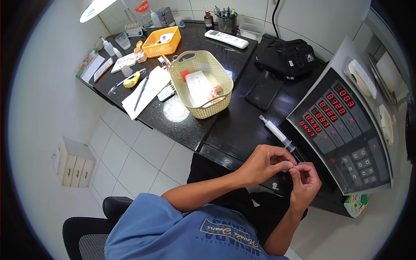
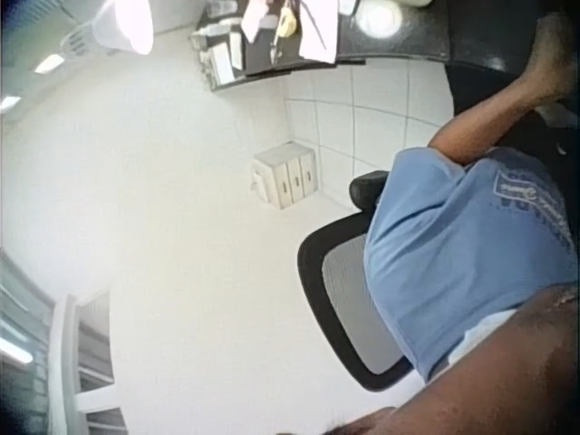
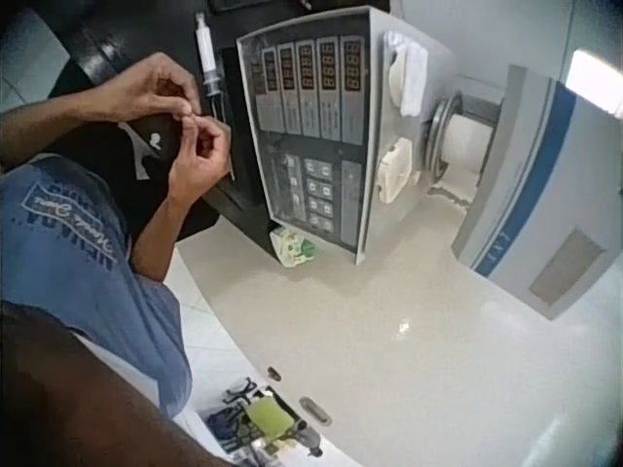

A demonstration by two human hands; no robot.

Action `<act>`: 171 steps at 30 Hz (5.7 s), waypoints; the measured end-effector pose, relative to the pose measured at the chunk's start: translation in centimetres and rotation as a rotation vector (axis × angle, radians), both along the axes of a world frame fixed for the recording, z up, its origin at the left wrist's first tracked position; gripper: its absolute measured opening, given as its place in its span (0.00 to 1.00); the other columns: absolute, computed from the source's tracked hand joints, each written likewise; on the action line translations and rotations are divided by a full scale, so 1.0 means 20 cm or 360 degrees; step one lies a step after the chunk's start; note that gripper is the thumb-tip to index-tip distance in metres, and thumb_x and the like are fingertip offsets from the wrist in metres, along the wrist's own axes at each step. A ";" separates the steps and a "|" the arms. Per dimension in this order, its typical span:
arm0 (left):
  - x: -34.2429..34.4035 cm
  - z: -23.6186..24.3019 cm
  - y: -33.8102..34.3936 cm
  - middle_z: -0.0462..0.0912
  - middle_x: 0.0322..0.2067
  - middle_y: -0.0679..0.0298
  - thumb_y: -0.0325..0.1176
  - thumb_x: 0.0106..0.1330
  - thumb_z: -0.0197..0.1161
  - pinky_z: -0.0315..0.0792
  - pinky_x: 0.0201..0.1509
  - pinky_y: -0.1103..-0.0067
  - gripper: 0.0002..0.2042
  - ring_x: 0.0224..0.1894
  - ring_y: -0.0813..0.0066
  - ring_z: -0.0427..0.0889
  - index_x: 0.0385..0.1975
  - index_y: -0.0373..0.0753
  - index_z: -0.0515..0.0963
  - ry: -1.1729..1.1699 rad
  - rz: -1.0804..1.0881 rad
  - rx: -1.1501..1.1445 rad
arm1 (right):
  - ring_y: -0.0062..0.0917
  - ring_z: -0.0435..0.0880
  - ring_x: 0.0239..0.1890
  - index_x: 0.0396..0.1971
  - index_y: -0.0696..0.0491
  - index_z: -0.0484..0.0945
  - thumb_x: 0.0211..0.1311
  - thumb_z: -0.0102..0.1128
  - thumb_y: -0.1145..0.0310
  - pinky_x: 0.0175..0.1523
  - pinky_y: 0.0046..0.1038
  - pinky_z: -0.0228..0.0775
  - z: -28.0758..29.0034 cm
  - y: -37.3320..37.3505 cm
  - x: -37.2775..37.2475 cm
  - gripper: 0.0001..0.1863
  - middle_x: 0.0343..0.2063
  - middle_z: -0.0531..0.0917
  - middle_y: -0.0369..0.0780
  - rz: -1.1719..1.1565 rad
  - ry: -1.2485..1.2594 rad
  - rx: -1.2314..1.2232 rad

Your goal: Applying characterization stains and glaze paste to a dental crown using a fine brush and syringe before placing it in a porcelain furnace.

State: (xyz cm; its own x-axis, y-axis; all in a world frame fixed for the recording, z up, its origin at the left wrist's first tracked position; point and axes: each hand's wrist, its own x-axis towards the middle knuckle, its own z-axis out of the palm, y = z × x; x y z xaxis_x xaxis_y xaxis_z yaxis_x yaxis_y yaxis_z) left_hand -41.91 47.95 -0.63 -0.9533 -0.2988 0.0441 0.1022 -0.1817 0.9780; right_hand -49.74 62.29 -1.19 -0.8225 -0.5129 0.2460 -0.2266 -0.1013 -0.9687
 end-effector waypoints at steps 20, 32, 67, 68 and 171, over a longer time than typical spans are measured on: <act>0.09 0.12 -0.01 0.83 0.28 0.62 0.28 0.63 0.61 0.76 0.34 0.82 0.07 0.30 0.79 0.82 0.38 0.32 0.75 0.0067 -0.0004 -0.0152 | 0.20 0.77 0.34 0.33 0.62 0.78 0.61 0.56 0.78 0.40 0.20 0.68 0.03 -0.02 0.04 0.04 0.31 0.78 0.39 -0.0110 0.0306 0.0088; 0.72 0.72 -1.32 0.77 0.15 0.65 0.36 0.68 0.54 0.66 0.21 0.86 0.14 0.18 0.85 0.74 0.27 0.31 0.79 0.0094 0.2056 -0.1474 | 0.15 0.69 0.25 0.35 0.64 0.77 0.62 0.56 0.75 0.31 0.16 0.61 0.02 -0.04 0.07 0.07 0.26 0.72 0.36 -0.0010 0.0423 0.0487; 0.44 0.58 -2.54 0.82 0.39 0.48 0.36 0.44 0.70 0.75 0.47 0.74 0.23 0.42 0.61 0.82 0.42 0.33 0.79 -0.1478 0.1044 -0.1765 | 0.20 0.80 0.28 0.39 0.60 0.78 0.62 0.57 0.76 0.33 0.20 0.73 0.11 -0.26 0.24 0.07 0.30 0.82 0.39 -0.0406 0.0141 0.0781; 0.47 0.61 -2.54 0.82 0.37 0.52 0.37 0.50 0.67 0.75 0.43 0.77 0.21 0.39 0.68 0.82 0.43 0.33 0.78 -0.1302 0.1007 -0.1596 | 0.20 0.80 0.28 0.39 0.60 0.78 0.62 0.57 0.76 0.33 0.20 0.73 0.11 -0.26 0.24 0.07 0.30 0.82 0.39 -0.0407 0.0134 0.0776; 0.28 0.26 -0.01 0.81 0.37 0.57 0.22 0.56 0.67 0.75 0.48 0.80 0.26 0.41 0.77 0.79 0.55 0.29 0.67 0.0175 0.0248 0.0421 | 0.18 0.81 0.36 0.33 0.61 0.79 0.55 0.65 0.78 0.42 0.18 0.75 0.26 -0.05 0.19 0.07 0.32 0.81 0.40 0.0416 -0.0429 -0.0396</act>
State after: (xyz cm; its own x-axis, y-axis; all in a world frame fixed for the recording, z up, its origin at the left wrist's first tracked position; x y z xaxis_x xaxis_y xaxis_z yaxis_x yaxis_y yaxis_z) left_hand -36.27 47.79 4.61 -0.8889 -0.4559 0.0453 0.2511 -0.4021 0.8805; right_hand -46.01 61.20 4.00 -0.7246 -0.6646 0.1826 0.0949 -0.3587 -0.9286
